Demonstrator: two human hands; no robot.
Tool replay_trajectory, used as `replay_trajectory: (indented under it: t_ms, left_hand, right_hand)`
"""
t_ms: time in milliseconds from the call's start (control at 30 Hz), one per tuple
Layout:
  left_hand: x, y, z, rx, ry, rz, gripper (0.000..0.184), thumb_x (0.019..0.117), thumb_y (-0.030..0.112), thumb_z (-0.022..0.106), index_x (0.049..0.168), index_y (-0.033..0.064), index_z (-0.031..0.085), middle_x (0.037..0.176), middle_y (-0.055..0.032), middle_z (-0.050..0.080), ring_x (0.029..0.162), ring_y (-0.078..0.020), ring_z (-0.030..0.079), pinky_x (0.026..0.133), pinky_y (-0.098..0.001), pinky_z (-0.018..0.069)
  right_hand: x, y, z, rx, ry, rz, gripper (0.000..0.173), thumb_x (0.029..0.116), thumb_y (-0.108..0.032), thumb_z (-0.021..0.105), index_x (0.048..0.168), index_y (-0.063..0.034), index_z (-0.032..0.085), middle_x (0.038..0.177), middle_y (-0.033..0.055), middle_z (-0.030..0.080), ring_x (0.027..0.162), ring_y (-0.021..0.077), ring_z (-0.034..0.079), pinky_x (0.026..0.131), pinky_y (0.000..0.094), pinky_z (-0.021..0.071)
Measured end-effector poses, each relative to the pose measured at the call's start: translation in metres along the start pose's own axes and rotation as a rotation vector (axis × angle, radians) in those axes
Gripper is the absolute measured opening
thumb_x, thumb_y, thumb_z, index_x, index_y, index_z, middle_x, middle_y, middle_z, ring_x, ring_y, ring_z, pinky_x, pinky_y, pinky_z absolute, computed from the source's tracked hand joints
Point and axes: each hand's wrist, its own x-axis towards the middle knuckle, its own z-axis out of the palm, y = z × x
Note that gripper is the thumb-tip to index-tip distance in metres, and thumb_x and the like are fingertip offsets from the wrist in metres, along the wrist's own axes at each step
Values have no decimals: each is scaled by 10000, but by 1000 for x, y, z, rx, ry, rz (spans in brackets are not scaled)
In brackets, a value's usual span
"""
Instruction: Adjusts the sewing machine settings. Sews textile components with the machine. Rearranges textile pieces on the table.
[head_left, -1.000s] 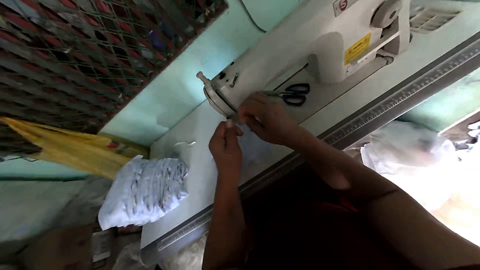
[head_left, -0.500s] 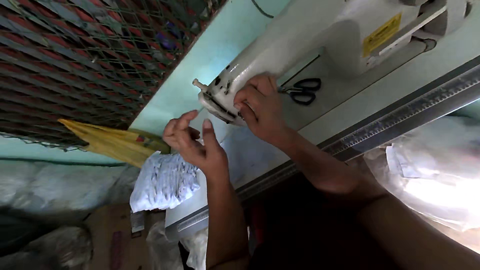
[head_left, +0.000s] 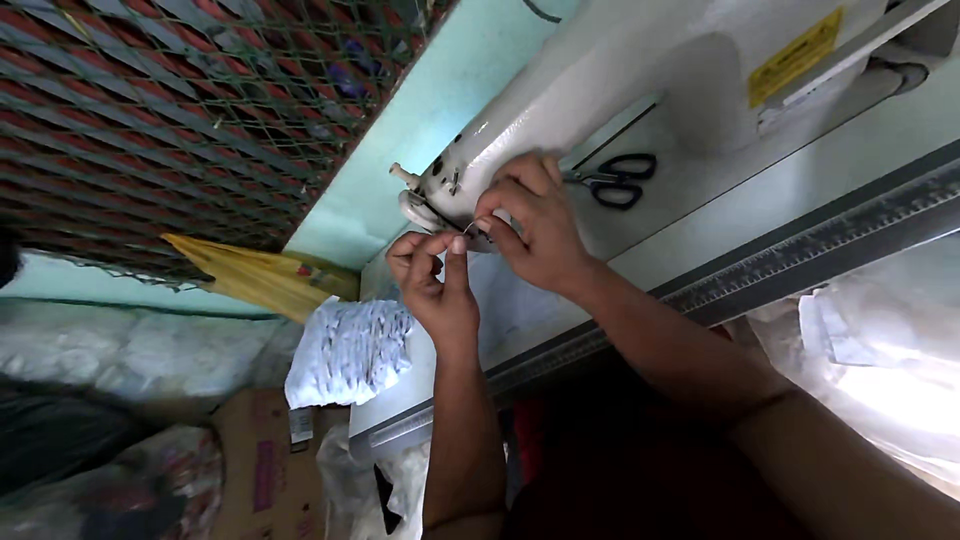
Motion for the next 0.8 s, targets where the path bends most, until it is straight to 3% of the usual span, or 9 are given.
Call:
replay_trajectory:
  t_ms: [33,100,167,267,333,500,567,800]
  left_hand:
    - [0,1,0,-10,-6,4,87,1005,189,636,972,156,709,1107,45,554,995,-39,554,801,-180,488]
    - [-1,2,0,-22,-19,25,116,1021,174,603,960,147,698,1104,44,555,1007,-43,567,828,-192,510]
    - [-2,3,1,-17,-27,54,123,1021,159,600,942,140,693,1091,39,554,1005,-47,576,833,-196,528]
    - [-4,3,-3,45,-45,76,138,1021,151,575,931,137,680,1084,35,541,1010,-40,567,845,-187,521]
    - [-4,3,-7,105,-44,82,182,1040,181,553,901,134,661,1070,37,539,1017,-31,553,863,-179,493]
    - [-7,0,-10,177,-58,65,231,1048,242,540,862,147,638,1065,43,535,1033,-27,524,884,-184,451]
    - [-7,-1,-10,167,-60,51,230,1048,229,530,855,148,626,1066,45,533,1025,-22,529,876,-182,460]
    - [-8,-1,-8,135,-54,54,299,1077,216,454,825,138,595,1014,52,534,976,-11,531,847,-172,456]
  right_hand:
    - [-1,0,-1,35,-23,-15,113,936,-125,629,938,-67,725,1013,122,678,1027,287,591,927,415,457]
    - [-2,-3,-4,155,-117,-21,261,910,-97,622,1136,11,695,1049,137,717,1020,277,644,934,429,504]
    - [-3,-8,-6,245,-254,23,408,902,-98,634,1290,28,630,1034,123,713,951,241,674,857,420,565]
    - [-8,-8,-3,256,-326,26,289,923,-121,655,1182,3,688,833,83,680,746,202,644,697,395,557]
    - [-9,-7,-2,236,-328,19,197,920,-91,672,1092,-4,716,776,81,663,684,196,628,661,383,554]
    - [-8,-5,-2,198,-296,4,92,919,-74,678,967,-32,743,817,86,680,721,195,639,676,360,550]
    - [-8,-4,-2,211,-283,-9,93,931,-68,670,950,-35,755,839,87,711,766,196,675,711,361,565]
    - [-8,-6,0,176,-237,-29,116,934,-96,652,908,-70,762,796,42,717,715,159,667,661,341,551]
